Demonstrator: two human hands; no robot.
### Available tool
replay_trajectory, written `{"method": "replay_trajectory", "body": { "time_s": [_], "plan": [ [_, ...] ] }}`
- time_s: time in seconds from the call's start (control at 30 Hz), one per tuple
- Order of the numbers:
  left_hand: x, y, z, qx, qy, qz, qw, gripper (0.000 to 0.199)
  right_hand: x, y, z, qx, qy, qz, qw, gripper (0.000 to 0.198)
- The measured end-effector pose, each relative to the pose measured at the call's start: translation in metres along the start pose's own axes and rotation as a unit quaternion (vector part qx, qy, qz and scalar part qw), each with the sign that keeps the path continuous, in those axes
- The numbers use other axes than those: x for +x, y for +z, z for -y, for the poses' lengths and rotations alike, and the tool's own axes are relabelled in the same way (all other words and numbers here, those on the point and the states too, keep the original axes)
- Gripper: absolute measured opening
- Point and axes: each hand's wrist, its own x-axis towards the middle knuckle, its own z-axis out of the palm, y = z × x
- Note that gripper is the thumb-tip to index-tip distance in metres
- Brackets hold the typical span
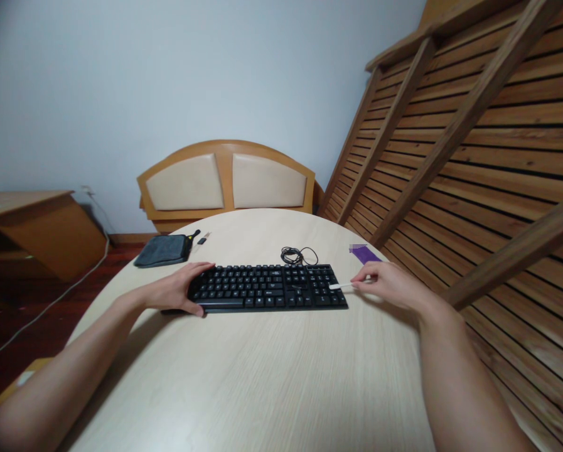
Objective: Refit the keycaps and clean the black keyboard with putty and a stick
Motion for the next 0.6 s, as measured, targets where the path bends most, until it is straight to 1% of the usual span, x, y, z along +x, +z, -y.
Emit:
{"method": "replay_trajectory", "body": {
  "time_s": [0.07, 0.17, 0.27, 0.37, 0.43, 0.6],
  "plan": [
    [0.0, -0.001, -0.001, 0.004, -0.004, 0.006, 1.0, 0.114, -0.001, -0.001, 0.003, -0.012, 0.013, 0.011, 1.0, 0.031],
    [0.0, -0.002, -0.004, 0.009, -0.018, 0.015, 1.0, 0.115, -0.003, -0.004, 0.008, -0.049, 0.038, 0.001, 0.998, 0.031],
    [0.0, -0.003, -0.006, 0.009, -0.02, 0.012, 1.0, 0.115, -0.002, -0.002, 0.017, -0.072, 0.025, -0.012, 0.997, 0.033],
    [0.0, -0.003, -0.006, 0.006, -0.014, 0.006, 1.0, 0.114, 0.003, 0.007, 0.025, -0.086, -0.004, -0.039, 0.995, 0.035],
    [0.0, -0.002, -0.005, 0.005, -0.011, 0.005, 1.0, 0.114, 0.006, 0.014, 0.028, -0.089, -0.016, -0.045, 0.995, 0.034],
    [0.001, 0.0, -0.003, 0.013, -0.002, 0.002, 1.0, 0.112, 0.004, 0.023, 0.039, -0.132, 0.0, -0.04, 0.99, 0.033]
  ]
}}
